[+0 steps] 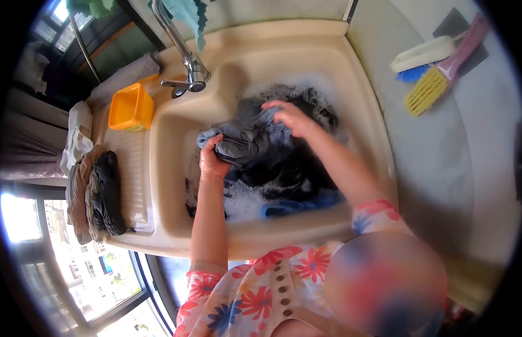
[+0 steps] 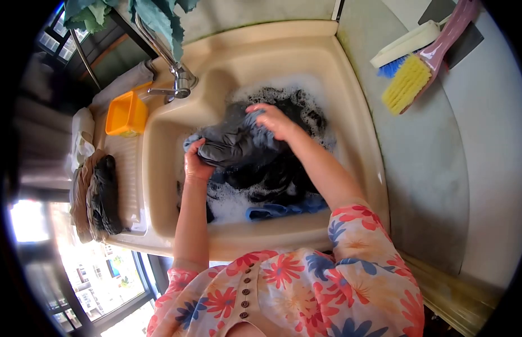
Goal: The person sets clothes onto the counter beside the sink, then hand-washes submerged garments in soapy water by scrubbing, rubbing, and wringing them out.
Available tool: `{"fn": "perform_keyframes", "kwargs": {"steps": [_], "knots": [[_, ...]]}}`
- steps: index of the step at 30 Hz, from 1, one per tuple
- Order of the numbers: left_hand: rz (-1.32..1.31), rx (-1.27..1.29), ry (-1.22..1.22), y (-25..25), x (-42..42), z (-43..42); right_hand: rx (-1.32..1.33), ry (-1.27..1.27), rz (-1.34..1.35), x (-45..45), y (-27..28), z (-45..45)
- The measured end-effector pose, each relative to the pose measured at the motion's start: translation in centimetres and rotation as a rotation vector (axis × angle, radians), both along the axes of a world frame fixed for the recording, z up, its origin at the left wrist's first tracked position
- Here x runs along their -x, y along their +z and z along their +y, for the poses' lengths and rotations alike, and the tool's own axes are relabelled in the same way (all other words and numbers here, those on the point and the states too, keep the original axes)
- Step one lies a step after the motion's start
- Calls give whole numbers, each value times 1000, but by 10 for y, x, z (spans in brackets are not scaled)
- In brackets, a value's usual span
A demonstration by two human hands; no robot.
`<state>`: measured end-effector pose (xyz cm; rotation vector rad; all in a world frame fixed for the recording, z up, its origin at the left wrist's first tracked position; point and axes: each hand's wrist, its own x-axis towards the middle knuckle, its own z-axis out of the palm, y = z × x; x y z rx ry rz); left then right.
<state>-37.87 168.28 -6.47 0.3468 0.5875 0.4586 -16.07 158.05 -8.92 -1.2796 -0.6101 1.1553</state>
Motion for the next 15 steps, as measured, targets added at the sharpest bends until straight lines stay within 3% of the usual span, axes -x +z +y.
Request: {"fn": "perform_keyframes", "kwargs": {"steps": [2, 4, 5, 6, 7, 8, 9, 10, 13, 14, 15], "knots": [[-12, 60, -25, -2, -7, -3, 80, 86, -336, 53, 33, 6], [-64, 132, -58, -22, -7, -1, -256, 12, -987, 114, 46, -1], [-310, -20, -101, -26, 3, -14, -272, -2, -1096, 130, 49, -3], [-358, 117, -208, -50, -1, -6, -289, -14, -1205, 140, 50, -2], [-102, 35, 71, -47, -8, -17, -254, -140, -1149, 133, 34, 11], [153, -49, 343, -44, -20, -30, 3, -109, -1055, 116, 20, 28], [181, 89, 202, -13, -27, -36, 100, -142, -1057, 99, 13, 40], [237, 21, 155, -13, -27, -32, 200, -176, -1051, 91, 14, 45], [131, 88, 202, -4, -25, -29, -52, -243, -1112, 112, 24, 35], [-133, -3, 145, -54, -11, -10, -204, -231, -1101, 129, 35, 25], [-139, -99, 151, -49, -3, -16, -185, -116, -1179, 146, 54, 12]]}}
